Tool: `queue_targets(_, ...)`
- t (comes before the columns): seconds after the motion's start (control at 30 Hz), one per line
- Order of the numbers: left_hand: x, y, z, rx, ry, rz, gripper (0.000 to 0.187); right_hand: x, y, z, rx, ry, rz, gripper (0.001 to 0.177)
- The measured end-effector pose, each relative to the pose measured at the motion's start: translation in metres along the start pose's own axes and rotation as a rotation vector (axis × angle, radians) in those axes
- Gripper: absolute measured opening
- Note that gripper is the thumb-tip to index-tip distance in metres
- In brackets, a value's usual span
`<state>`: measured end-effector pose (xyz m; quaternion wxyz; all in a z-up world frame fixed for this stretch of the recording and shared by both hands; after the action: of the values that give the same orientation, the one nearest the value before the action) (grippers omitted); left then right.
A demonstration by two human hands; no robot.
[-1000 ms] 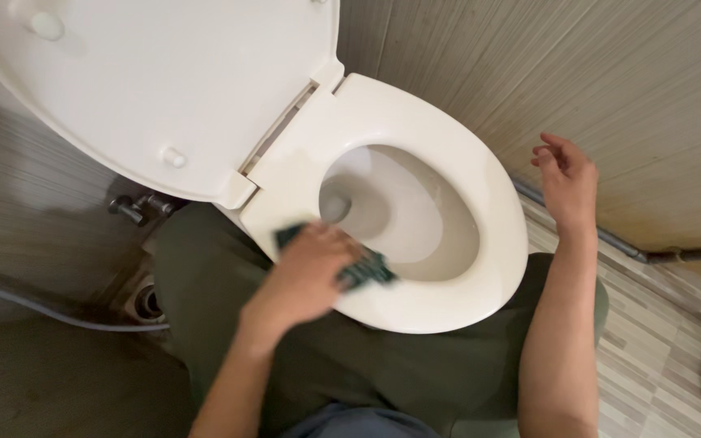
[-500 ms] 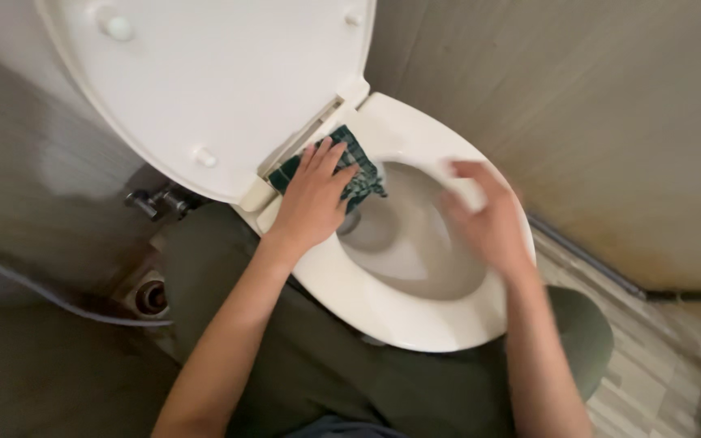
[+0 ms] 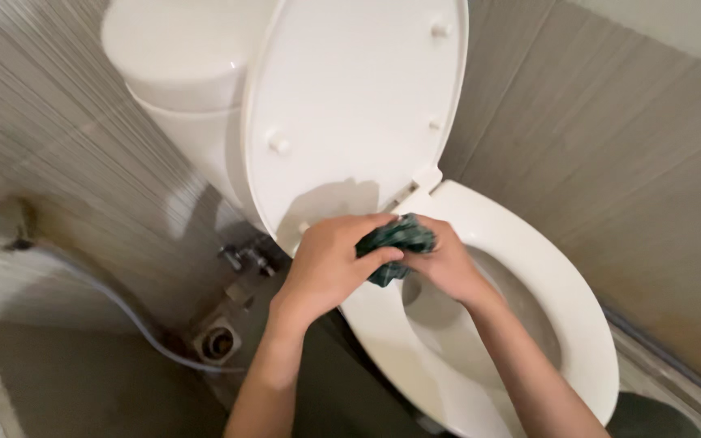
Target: The person sits on the bathroom floor and wipes the toilet seat and lid with a green cloth. They repeatedly wipe the seat rim, underside, and lid surfaces, then return to the seat rim.
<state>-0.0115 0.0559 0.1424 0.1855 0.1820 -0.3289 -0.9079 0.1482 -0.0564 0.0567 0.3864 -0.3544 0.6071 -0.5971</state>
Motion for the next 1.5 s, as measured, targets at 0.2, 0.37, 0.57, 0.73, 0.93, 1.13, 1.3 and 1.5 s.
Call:
queue_targets(0.2,-0.009,0.008,0.047,-0.112,0.669,-0.221,0.03,-0.056,-0.041,0.022,-0.53,0.6,0.267,0.031)
queue_targets(0.37,-0.025,0.001,0.018,-0.265,0.863,-0.325,0.027,-0.126,-0.08,-0.034,-0.08,0.702,0.575,0.048)
queue_targets(0.57,-0.007,-0.027,0.005,-0.113,1.051,-0.299,0.029,-0.12,-0.061,-0.094,0.26,0.291,0.881,0.073)
queue_targets(0.73,-0.008,-0.03,-0.002,-0.159,1.076,-0.291,0.03,-0.126,-0.058,-0.066,0.277,0.419,0.767,0.073)
queue_targets(0.93,-0.009,-0.03,-0.003,-0.102,1.099,-0.305,0.029,-0.141,-0.112,-0.067,0.163,0.426,0.824,0.065)
queue_targets(1.13,-0.009,-0.037,-0.012,-0.016,1.153,-0.294,0.032,-0.102,-0.099,-0.09,0.441,0.121,0.889,0.088)
queue_targets(1.3,-0.007,-0.04,-0.011,0.013,1.122,-0.302,0.031,-0.097,-0.079,-0.071,0.443,0.227,0.74,0.085)
queue_targets(1.5,-0.008,-0.04,-0.013,-0.106,1.13,-0.318,0.03,-0.135,-0.123,-0.066,0.217,0.434,0.791,0.069)
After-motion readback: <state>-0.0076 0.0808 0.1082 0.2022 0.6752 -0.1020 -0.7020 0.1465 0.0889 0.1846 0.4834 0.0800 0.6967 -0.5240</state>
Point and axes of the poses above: each hand's wrist, its own x-axis away from the middle knuckle, its own z-axis out of the back of the hand, y = z × x, the point moved 3 cm from there along -x, towards the middle knuckle, and after that the axes turned 12 degrees about -x, right-handed, at the moved point
